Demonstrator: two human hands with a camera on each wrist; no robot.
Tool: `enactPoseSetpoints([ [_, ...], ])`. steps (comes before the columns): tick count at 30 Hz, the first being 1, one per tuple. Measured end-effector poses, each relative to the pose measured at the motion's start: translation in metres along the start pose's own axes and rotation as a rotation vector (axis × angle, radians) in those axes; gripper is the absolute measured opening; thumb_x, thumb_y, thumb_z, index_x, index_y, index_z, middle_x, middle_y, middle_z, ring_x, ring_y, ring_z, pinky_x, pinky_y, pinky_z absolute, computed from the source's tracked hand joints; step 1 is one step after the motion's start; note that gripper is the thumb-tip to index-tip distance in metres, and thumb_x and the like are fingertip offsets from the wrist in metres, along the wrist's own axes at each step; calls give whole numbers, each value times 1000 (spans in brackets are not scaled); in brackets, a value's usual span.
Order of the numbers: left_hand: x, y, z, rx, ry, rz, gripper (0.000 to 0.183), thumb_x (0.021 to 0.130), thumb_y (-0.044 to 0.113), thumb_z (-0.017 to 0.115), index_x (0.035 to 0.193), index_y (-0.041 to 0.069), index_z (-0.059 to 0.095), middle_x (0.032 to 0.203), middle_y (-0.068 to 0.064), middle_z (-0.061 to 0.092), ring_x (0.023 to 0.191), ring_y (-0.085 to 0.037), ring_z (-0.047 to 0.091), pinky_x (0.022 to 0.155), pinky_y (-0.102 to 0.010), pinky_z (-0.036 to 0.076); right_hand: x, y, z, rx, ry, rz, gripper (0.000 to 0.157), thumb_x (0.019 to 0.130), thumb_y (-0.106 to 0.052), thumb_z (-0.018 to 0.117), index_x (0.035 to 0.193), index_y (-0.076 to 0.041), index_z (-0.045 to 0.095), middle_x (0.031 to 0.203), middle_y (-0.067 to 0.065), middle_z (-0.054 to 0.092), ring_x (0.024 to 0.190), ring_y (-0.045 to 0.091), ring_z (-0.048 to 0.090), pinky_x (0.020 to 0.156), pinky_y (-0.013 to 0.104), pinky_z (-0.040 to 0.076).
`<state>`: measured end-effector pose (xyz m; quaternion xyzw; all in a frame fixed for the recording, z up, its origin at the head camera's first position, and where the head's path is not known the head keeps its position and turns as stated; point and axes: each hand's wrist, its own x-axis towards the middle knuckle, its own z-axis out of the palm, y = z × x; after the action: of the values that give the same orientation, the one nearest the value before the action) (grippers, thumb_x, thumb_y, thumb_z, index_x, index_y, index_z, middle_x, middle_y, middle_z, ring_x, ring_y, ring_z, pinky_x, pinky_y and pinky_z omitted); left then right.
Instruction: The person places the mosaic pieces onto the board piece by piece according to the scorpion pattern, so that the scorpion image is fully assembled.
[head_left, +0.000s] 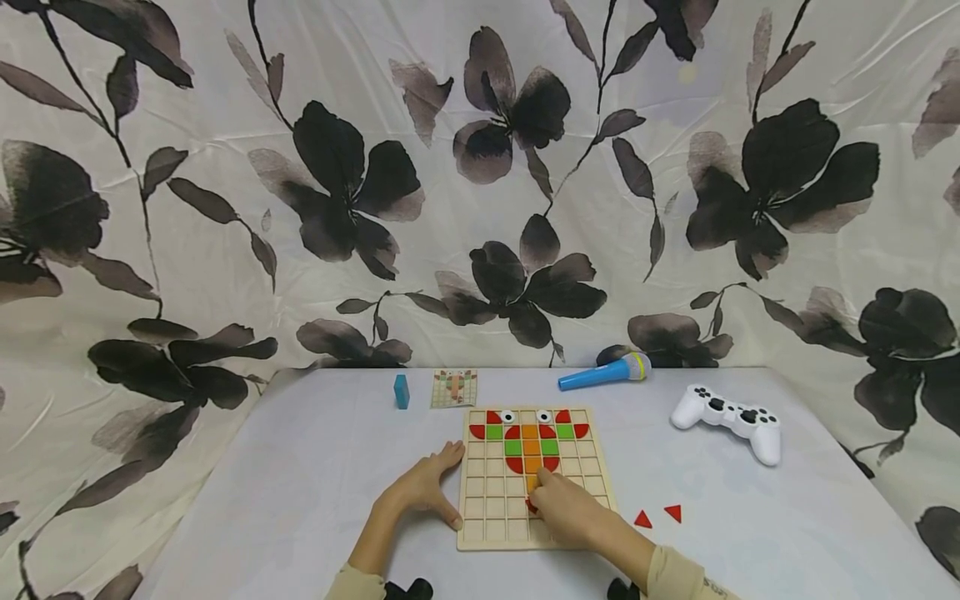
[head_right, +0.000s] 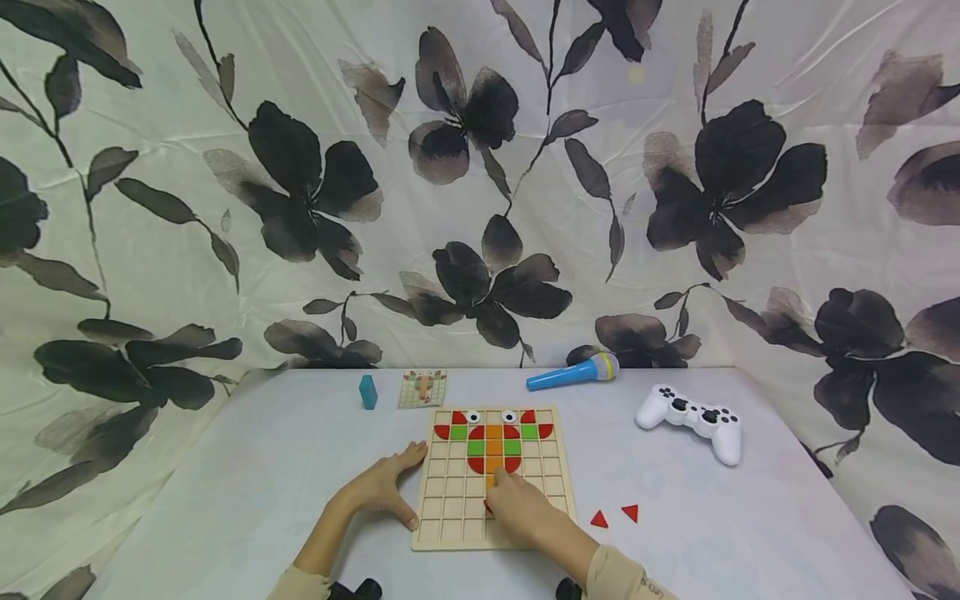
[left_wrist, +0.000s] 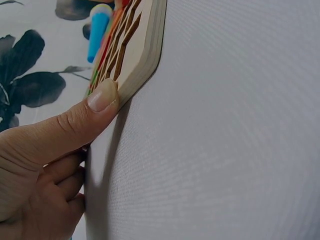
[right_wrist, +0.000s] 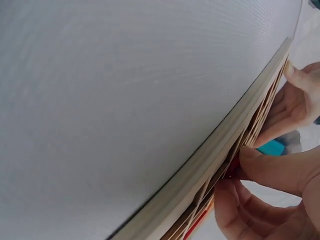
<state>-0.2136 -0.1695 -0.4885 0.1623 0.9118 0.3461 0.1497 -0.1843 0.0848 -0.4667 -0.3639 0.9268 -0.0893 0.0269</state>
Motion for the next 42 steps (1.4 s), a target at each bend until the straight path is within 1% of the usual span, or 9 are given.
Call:
enactPoseSetpoints([
  [4,0,0,0,1,-5,-1,113,52,23,92,144,-4,32,151,-22,25,140,-39,19,112,-59,15,0,2,-2,41,-19,0,12,85,-8,66,73,-7,69,78,2,52,65,9,47,59,21,49],
  [10,0,1,0,-10,1,-10,113,51,22,92,144,-3,32,151,-23,24,139,-42,20,111,-60,16,0,7,-3,164,-33,26,12,86,-8,65,76,-8,71,75,-5,52,66,7,43,58,19,42],
  [13,0,1,0,-9,2,-5,113,51,21,92,144,-4,32,151,-24,24,139,-43,20,111,-60,16,0,9,-4,190,-33,28,11,86,-9,65,78,-8,73,76,-6,53,67,5,44,60,19,43],
  [20,0,1,0,-3,4,0,113,51,22,92,144,-4,32,151,-24,25,139,-42,20,111,-60,16,4,11,-3,210,7,-6,10,82,-7,69,87,-5,77,84,-1,64,77,6,56,68,21,53],
  [23,0,0,1,-4,7,-1,113,51,21,92,143,-4,32,151,-23,25,139,-42,20,111,-59,16,5,12,-2,200,23,-26,10,81,-6,69,87,-5,77,85,-2,67,79,7,57,70,21,53],
  [28,0,0,2,-17,8,-9,113,50,20,92,143,-4,33,151,-23,25,139,-43,19,111,-59,17,8,14,0,163,46,-63,7,78,-5,70,81,-6,76,78,-3,67,73,4,51,63,17,48],
  [33,1,0,2,-10,8,7,113,51,21,92,143,-4,32,151,-23,25,139,-41,20,111,-59,16,10,14,-1,195,36,-57,5,77,-3,70,77,-5,75,75,-3,62,69,4,45,58,15,42],
  [38,1,1,1,-9,10,4,113,51,22,92,143,-4,32,151,-23,25,140,-40,20,111,-59,16,9,12,-2,192,35,-53,7,77,-3,69,74,-5,75,77,-1,64,72,5,49,60,16,46],
  [42,0,2,1,-13,9,-10,113,50,20,92,143,-4,33,150,-24,25,139,-43,19,111,-58,17,9,11,-3,169,24,-49,6,78,-5,70,81,-4,76,80,1,66,71,4,51,58,15,46],
])
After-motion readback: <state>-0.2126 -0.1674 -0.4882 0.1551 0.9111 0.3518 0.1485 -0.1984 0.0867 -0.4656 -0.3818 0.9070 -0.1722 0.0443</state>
